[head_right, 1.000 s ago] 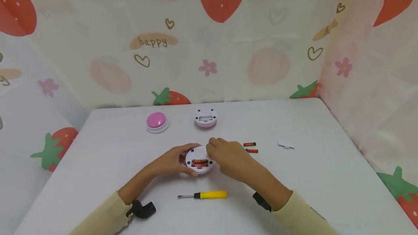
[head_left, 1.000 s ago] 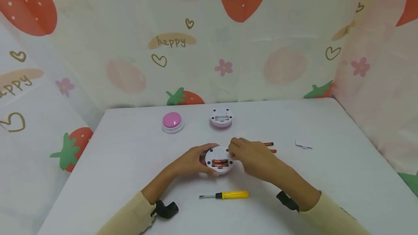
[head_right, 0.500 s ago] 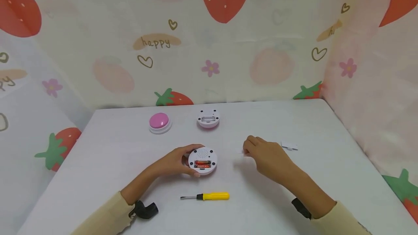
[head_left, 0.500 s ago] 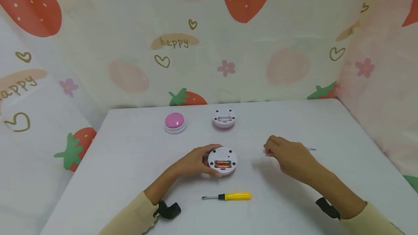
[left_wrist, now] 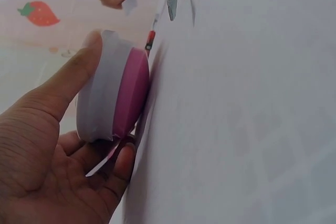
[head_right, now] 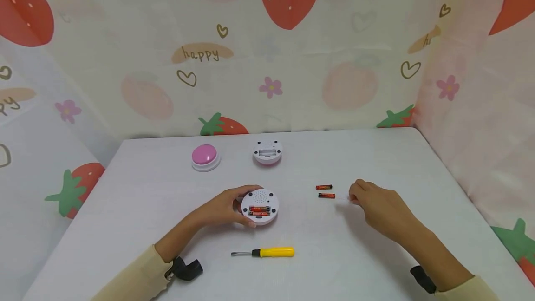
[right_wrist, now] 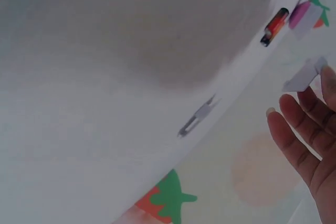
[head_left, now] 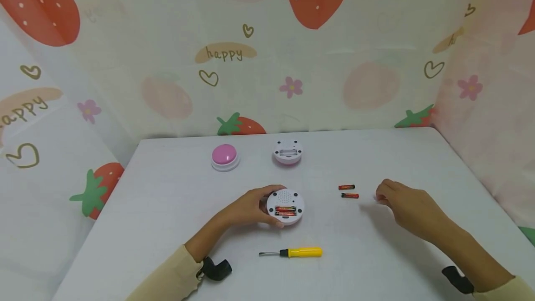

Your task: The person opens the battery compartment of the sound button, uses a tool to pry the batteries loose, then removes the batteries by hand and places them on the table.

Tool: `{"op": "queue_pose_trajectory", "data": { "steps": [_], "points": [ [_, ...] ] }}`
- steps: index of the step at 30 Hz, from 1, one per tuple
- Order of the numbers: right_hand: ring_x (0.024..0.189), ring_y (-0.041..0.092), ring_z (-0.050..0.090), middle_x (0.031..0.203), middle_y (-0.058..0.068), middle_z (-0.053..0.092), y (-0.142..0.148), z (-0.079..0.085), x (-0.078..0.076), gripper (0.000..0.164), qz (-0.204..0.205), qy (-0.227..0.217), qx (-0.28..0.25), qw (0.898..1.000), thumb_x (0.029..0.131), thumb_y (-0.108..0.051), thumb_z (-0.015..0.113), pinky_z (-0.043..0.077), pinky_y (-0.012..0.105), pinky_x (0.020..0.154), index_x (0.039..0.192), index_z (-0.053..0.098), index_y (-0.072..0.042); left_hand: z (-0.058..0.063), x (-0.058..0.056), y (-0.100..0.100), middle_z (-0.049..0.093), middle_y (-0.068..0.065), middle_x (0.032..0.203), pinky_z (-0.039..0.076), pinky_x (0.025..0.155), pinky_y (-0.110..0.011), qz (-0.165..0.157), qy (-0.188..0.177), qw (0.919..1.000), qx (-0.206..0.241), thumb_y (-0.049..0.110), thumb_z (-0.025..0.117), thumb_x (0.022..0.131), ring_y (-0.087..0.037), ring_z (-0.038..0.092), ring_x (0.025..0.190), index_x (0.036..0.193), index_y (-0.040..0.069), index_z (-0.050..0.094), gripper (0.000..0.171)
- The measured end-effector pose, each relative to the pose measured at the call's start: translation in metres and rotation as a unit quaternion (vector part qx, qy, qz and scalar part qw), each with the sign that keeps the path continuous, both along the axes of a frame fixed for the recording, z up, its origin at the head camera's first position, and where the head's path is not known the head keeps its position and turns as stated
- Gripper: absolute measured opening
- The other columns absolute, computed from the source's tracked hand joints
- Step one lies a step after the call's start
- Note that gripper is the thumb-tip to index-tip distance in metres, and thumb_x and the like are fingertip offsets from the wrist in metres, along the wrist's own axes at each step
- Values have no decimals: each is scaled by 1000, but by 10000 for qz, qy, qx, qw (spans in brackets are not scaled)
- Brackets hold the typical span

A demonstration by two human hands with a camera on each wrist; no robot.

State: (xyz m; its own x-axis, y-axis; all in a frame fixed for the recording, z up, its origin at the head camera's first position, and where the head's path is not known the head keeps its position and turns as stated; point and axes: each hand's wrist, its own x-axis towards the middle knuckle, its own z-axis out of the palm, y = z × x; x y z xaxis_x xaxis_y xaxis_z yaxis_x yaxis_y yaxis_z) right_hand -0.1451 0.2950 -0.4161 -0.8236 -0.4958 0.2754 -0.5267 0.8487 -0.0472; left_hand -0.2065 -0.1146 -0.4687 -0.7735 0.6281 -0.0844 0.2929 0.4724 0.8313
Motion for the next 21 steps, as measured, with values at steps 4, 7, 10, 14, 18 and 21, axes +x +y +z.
{"op": "queue_pose_trajectory", "data": {
  "steps": [4, 7, 10, 14, 18, 21],
  "points": [
    [68, 3, 47, 85, -12, 53, 16, -6, 0, 25, -77, -42, 50, 9999, 84, -2, 79, 38, 21, 48, 91, 60, -17, 1, 0, -1, 60, 10, 127, 51, 78, -26, -8, -25, 10000, 7, 30, 91, 76, -15, 56, 103, 150, 28, 48, 86],
    [68, 4, 47, 83, -11, 52, 27, -12, -2, 26, -26, 12, 76, 10000, 83, 0, 78, 40, 23, 49, 90, 59, -16, 2, 1, -1, 60, 10, 127, 51, 78, -26, -3, -39, 10000, 4, 30, 91, 76, -15, 56, 104, 150, 27, 48, 86],
    [66, 4, 44, 81, -11, 49, 37, -19, -2, 29, 124, 190, 160, 9996, 81, 0, 79, 39, 22, 49, 88, 57, -16, 1, 0, -1, 60, 11, 128, 51, 80, -26, -2, -53, 10000, -15, 31, 91, 76, -15, 55, 106, 150, 29, 48, 86],
    [65, 4, 39, 79, -12, 45, 47, -25, -3, 34, 297, 353, 298, 9985, 77, 2, 81, 37, 21, 48, 87, 55, -17, 1, 0, 0, 59, 11, 131, 51, 83, -28, 11, -73, 10000, -23, 32, 92, 76, -15, 54, 108, 150, 30, 48, 86],
    [65, 4, 38, 80, -12, 45, 53, -28, -5, 33, 318, 251, 348, 9986, 78, 2, 79, 36, 21, 48, 87, 54, -17, 2, 1, 0, 59, 11, 132, 50, 84, -29, 34, -101, 9999, -16, 32, 92, 76, -15, 53, 110, 150, 29, 48, 86],
    [65, 4, 39, 81, -11, 47, 54, -27, -7, 31, 299, 109, 389, 9987, 80, 2, 78, 37, 22, 48, 87, 54, -17, 3, 1, 0, 59, 10, 132, 50, 83, -29, 45, -121, 9999, -39, 32, 92, 76, -16, 54, 109, 150, 29, 48, 86]
  ]
}}
